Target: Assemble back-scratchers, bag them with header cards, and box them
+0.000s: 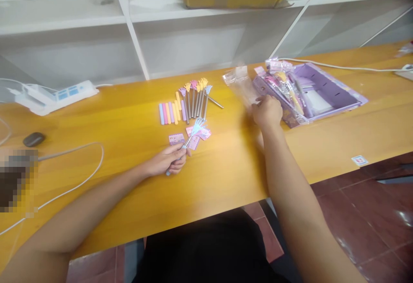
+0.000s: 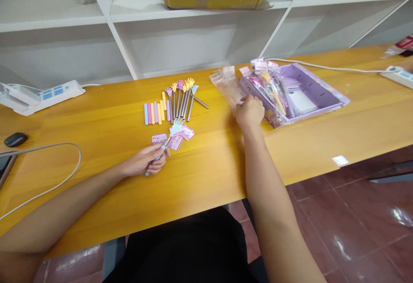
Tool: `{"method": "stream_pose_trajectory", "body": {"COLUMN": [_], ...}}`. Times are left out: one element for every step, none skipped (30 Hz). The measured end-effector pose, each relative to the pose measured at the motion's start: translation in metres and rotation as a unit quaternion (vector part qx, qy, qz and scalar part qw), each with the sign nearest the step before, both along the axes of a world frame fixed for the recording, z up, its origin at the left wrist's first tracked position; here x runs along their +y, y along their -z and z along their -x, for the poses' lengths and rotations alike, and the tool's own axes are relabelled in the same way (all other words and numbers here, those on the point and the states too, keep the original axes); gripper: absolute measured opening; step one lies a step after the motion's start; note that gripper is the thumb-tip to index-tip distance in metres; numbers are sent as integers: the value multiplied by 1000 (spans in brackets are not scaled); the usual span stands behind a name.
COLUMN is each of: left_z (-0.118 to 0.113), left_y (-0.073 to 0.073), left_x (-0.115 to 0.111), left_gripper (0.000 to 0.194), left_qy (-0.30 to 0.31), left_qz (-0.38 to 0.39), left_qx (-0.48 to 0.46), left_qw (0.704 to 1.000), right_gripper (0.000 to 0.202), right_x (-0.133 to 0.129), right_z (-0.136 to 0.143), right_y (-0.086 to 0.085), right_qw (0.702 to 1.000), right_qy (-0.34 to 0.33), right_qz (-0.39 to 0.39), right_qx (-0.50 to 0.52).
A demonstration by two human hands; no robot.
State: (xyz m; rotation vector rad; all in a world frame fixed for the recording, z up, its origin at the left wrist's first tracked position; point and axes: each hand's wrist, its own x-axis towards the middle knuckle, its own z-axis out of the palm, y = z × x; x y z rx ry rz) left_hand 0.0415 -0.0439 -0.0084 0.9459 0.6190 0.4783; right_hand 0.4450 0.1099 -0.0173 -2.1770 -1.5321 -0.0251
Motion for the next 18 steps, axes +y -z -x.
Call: {"method": "stream_pose_trajectory", "body": {"left_z": [-1, -2, -3, -4, -5, -6, -6, -6, -6, -6, -5, -5, -4, -3, -1, -1, 0, 1], "left_y": [-1, -1, -1, -1, -1, -1, -1, -1, -1, -2, -2, -3, -4, -5, -5, -5, -4, -3], "left_x": [0, 0, -1, -1, -1, -1, -1, -1, -1, -1, -1, -1, -1, -1, -2, -2, -2, -2], "left_gripper": [34, 34, 36, 39, 44, 49, 52, 53, 52, 50, 49, 48, 48, 48, 48, 49, 50, 51], "left_qy": [-5, -11, -21, -31, -41, -50, -58, -61, -61, -58, -54, -49, -42, -35, -29, -21, -16, -15], "left_qz": [0, 1, -1, -6, -13, -22, -30, -35, -38, -40, -44, -50, -58, -68, -78, -88, -97, -106], "left_qx": [-4, -8, -11, -13, -13, -10, -7, -4, 0, 5, 11, 14, 16, 17, 20, 26, 35, 49], "left_qw": [1000, 1000, 1000, 999, 999, 998, 998, 998, 997, 997, 998, 997, 997, 997, 996, 996, 995, 993], "right_gripper": [30, 28, 27, 26, 26, 27, 29, 31, 34, 38, 41, 44, 47, 49, 50, 50, 49, 48], "right_x": [1, 1, 1, -1, -5, -10, -17, -25, -35, -45, -56, -67, -78, -88, -98, -106, -113, -118], "right_z": [3, 7, 14, 22, 31, 42, 54, 67, 80, 93, 106, 119, 132, 143, 154, 164, 171, 178], "right_y": [-2, -4, -8, -12, -17, -23, -28, -34, -38, -42, -44, -44, -44, -42, -40, -37, -33, -30], "right_qw": [999, 996, 992, 986, 980, 972, 961, 946, 924, 897, 866, 836, 809, 786, 769, 760, 756, 755], "right_qy": [-18, -37, -58, -77, -97, -121, -149, -181, -215, -248, -282, -311, -336, -360, -382, -405, -429, -452], "right_qz": [-27, -55, -81, -103, -119, -133, -142, -146, -146, -140, -125, -107, -86, -64, -45, -26, -8, 5], "right_qx": [28, 55, 80, 102, 124, 149, 184, 227, 281, 339, 393, 439, 475, 499, 510, 508, 494, 475]}}
